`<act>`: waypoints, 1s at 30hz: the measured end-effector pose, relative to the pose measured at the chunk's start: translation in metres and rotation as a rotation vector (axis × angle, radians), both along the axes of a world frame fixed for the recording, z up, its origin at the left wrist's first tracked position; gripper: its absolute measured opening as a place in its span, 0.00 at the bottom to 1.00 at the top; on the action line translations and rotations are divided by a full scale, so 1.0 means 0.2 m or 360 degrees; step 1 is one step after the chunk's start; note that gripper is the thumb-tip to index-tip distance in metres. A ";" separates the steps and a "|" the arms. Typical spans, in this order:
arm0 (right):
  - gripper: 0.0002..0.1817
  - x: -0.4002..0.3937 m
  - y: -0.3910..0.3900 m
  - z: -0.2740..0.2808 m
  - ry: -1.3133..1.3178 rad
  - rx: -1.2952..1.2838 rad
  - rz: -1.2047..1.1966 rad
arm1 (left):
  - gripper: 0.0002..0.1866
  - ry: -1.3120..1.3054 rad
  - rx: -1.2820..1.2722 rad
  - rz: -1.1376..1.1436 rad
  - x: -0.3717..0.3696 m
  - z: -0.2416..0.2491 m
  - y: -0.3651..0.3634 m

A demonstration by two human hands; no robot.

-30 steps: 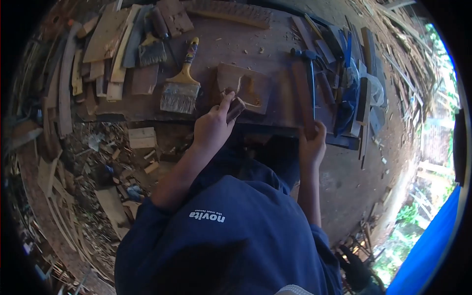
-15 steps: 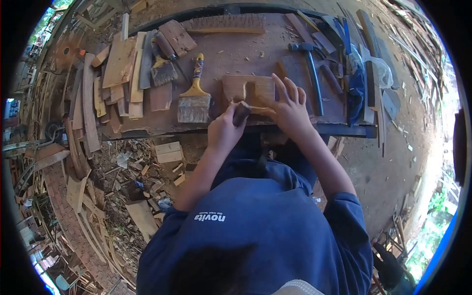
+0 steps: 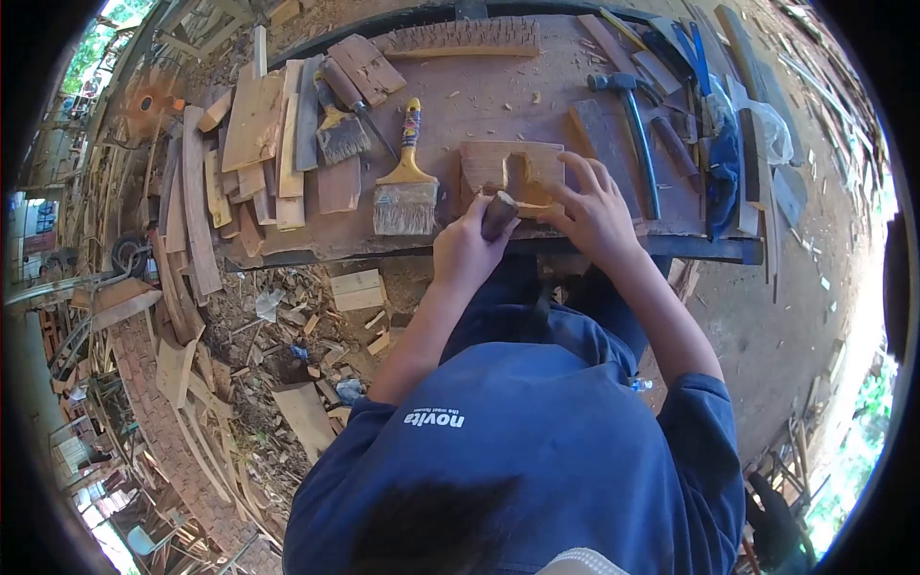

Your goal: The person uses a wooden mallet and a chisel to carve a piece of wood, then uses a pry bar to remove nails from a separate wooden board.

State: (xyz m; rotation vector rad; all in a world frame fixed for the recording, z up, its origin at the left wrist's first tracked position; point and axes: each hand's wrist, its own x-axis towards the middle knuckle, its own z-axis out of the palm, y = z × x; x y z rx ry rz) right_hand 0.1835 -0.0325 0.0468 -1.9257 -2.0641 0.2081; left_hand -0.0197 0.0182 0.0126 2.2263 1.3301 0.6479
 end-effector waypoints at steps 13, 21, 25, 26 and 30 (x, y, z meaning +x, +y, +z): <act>0.28 -0.13 -0.12 -0.05 0.0770 0.0478 -0.0236 | 0.19 0.0747 -0.0069 -0.0365 0.10 0.71 0.21; 0.24 -0.06 0.07 0.20 0.1720 0.0291 -0.0556 | 0.28 0.0608 0.0403 -0.0656 0.30 0.94 0.52; 0.23 0.03 0.06 0.21 0.1904 0.0156 -0.0686 | 0.26 0.0208 0.0528 -0.0500 0.30 0.93 0.51; 0.23 0.03 0.05 0.18 0.1902 0.0159 -0.0694 | 0.26 0.0108 0.0510 -0.0428 0.27 0.92 0.51; 0.24 -0.03 -0.06 0.03 0.0752 0.0585 -0.0142 | 0.21 -0.0125 0.0390 -0.0341 0.12 0.87 0.51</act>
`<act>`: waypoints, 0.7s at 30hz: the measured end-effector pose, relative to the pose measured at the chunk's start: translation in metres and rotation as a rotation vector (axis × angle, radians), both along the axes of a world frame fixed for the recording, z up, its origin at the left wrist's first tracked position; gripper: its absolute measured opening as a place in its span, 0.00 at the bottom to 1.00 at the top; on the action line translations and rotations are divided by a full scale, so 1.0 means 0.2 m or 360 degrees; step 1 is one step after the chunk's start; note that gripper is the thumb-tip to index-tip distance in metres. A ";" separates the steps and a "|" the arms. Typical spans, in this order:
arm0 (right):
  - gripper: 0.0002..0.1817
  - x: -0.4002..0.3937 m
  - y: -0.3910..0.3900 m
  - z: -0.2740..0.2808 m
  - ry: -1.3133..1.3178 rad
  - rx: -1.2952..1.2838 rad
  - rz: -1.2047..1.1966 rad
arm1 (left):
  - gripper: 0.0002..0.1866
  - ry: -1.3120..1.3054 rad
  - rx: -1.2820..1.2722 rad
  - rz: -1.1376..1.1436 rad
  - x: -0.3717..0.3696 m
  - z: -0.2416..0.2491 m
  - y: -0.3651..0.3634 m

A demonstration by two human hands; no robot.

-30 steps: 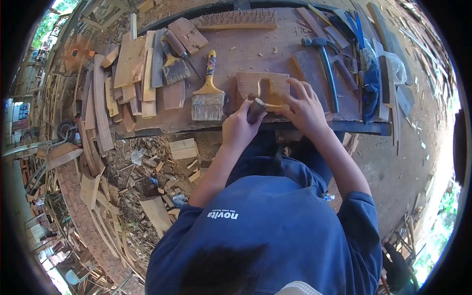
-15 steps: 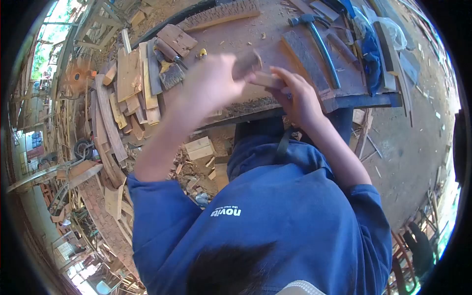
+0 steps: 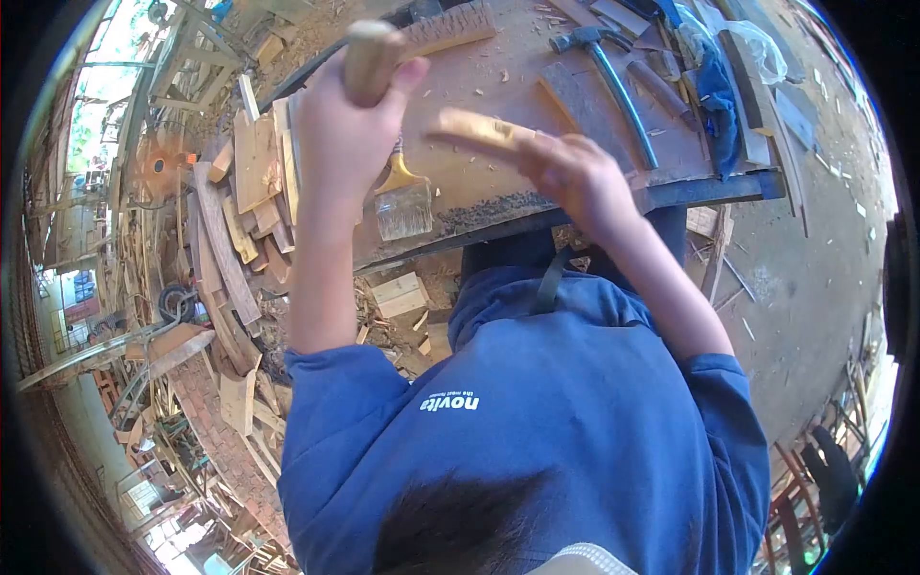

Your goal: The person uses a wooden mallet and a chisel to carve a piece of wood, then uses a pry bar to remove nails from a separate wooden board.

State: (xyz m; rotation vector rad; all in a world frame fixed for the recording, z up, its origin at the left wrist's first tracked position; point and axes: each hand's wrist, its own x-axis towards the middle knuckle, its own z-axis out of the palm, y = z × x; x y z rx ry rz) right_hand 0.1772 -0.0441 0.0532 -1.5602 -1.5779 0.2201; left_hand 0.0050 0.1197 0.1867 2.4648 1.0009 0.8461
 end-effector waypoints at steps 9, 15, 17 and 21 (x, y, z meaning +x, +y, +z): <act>0.19 -0.15 -0.18 -0.20 -0.0562 -0.0303 -0.0071 | 0.07 -0.1109 -0.0339 -0.0388 -0.18 -0.28 -0.29; 0.15 -0.01 -0.24 -0.12 -0.0412 -0.0219 -0.0543 | 0.12 -0.0925 -0.0485 -0.1162 0.06 -0.42 -0.48; 0.16 0.03 -0.26 -0.13 -0.0404 -0.0307 -0.0774 | 0.14 -0.0470 -0.0280 -0.1278 0.22 -0.36 -0.57; 0.22 0.07 -0.34 -0.24 -0.0407 -0.0359 -0.0837 | 0.15 0.0117 -0.0341 -0.1271 0.40 -0.42 -0.71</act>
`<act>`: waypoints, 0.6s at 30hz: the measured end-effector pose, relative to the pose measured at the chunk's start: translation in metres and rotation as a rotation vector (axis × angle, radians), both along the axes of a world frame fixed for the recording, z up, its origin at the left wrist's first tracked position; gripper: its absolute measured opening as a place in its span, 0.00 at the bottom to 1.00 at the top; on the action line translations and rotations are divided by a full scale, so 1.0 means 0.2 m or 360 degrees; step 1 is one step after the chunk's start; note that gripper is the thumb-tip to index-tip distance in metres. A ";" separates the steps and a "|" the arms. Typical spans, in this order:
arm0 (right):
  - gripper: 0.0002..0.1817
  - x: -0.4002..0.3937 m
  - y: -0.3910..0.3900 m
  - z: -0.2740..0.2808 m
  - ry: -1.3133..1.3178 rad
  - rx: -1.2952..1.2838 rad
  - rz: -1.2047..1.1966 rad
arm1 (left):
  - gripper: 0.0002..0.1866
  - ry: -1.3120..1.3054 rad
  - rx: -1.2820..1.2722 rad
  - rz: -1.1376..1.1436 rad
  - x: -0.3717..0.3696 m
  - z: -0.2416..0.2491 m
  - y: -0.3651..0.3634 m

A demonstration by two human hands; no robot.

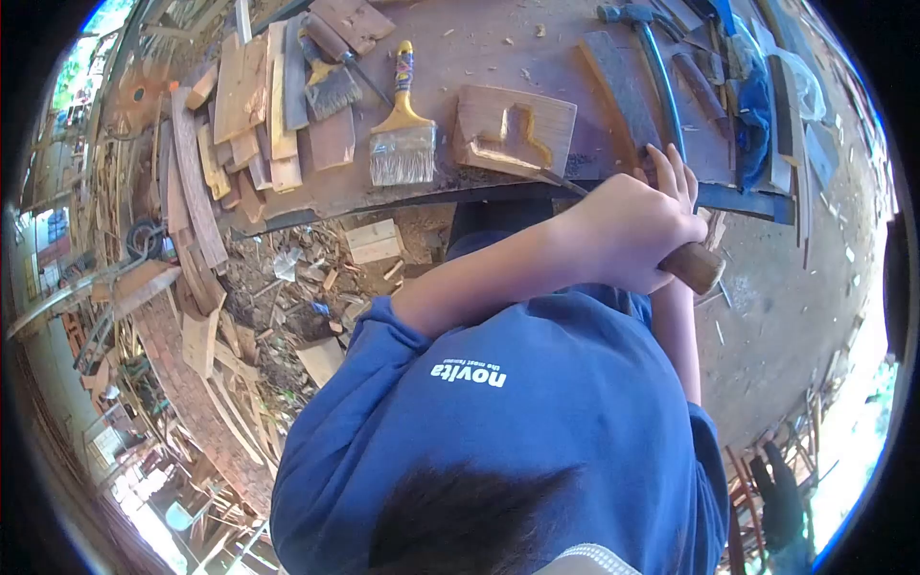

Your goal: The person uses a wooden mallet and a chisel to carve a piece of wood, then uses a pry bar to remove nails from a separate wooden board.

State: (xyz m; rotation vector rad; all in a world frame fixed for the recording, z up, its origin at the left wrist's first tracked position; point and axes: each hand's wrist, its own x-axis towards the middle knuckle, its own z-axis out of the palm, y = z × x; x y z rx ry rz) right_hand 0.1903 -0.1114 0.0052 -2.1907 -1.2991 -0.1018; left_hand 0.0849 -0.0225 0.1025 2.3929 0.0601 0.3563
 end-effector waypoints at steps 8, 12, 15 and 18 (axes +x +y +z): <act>0.25 0.01 0.01 0.01 -0.0092 -0.0085 0.0127 | 0.17 0.0006 0.0225 0.0167 0.10 -0.11 -0.03; 0.25 0.04 0.04 0.02 0.0163 -0.0119 0.0174 | 0.19 -0.0053 0.0268 0.0226 0.12 -0.11 0.02; 0.26 0.11 0.03 0.04 0.0697 -0.0109 0.0239 | 0.19 -0.0034 0.0114 0.0262 0.12 -0.14 0.05; 0.26 0.19 -0.07 0.06 0.1653 -0.0011 0.0201 | 0.19 -0.0074 -0.0078 0.0282 0.13 -0.16 0.06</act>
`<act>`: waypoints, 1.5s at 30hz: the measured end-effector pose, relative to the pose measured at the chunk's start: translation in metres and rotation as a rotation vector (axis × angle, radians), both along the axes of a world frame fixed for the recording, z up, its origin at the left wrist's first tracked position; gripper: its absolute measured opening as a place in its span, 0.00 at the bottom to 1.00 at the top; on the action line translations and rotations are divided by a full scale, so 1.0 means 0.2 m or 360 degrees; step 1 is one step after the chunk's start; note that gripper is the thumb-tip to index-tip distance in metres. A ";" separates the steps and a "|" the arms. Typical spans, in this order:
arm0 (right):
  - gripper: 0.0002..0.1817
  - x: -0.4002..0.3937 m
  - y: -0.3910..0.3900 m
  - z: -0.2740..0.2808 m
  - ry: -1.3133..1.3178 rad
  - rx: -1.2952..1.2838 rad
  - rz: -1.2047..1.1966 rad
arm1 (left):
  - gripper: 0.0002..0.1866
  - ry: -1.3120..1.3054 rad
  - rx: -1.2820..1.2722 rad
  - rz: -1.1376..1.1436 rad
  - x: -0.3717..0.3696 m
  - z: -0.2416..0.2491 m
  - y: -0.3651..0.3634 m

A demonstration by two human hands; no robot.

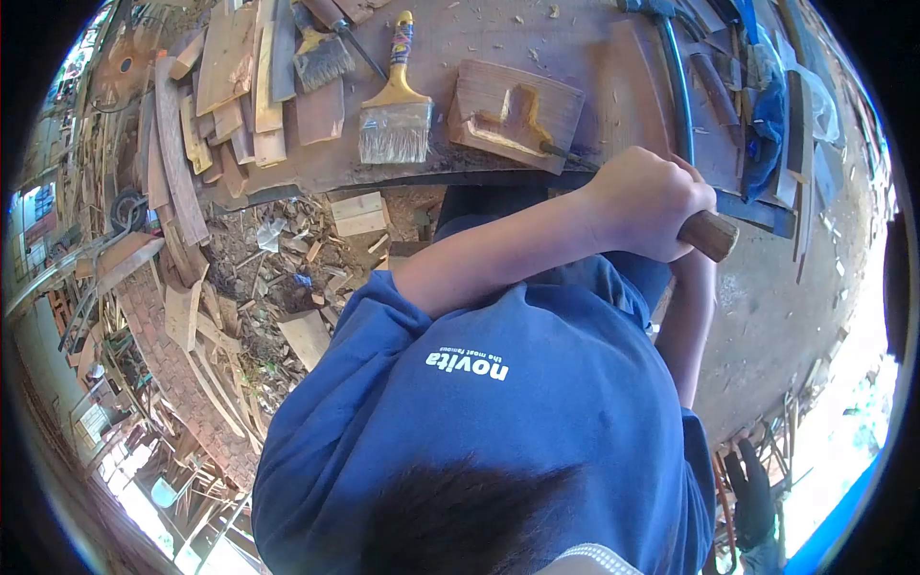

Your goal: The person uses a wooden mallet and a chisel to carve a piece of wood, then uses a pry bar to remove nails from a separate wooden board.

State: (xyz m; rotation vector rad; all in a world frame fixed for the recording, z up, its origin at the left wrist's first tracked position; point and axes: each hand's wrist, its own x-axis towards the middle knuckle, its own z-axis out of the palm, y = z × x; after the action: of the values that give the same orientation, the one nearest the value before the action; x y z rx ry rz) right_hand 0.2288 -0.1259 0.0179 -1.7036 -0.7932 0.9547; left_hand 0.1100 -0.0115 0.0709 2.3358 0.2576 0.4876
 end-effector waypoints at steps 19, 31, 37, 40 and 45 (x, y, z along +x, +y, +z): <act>0.25 -0.28 -0.63 0.53 0.0405 0.0248 -0.0873 | 0.15 0.0095 -0.0005 0.0168 0.09 -0.11 -0.02; 0.24 -0.35 -0.56 0.56 0.0251 -0.0075 -0.1066 | 0.12 0.0150 0.0080 0.0179 0.09 -0.13 -0.01; 0.26 -0.33 -0.58 0.54 -0.0133 -0.0608 -0.1553 | 0.16 0.0222 0.0082 0.0234 0.09 -0.13 0.00; 0.26 -0.20 -0.59 0.57 0.0361 0.0071 -0.1123 | 0.16 0.0226 0.0086 0.0225 0.09 -0.13 0.00; 0.23 -0.26 -0.56 0.50 0.0687 0.0144 -0.1641 | 0.15 0.0227 0.0085 0.0265 0.08 -0.12 0.01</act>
State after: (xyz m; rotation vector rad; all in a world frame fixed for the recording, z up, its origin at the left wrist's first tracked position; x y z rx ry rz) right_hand 0.1767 -0.2383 0.1183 -1.4507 0.3344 0.4921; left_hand 0.1266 -0.0089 0.0463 2.4161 0.5159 0.4123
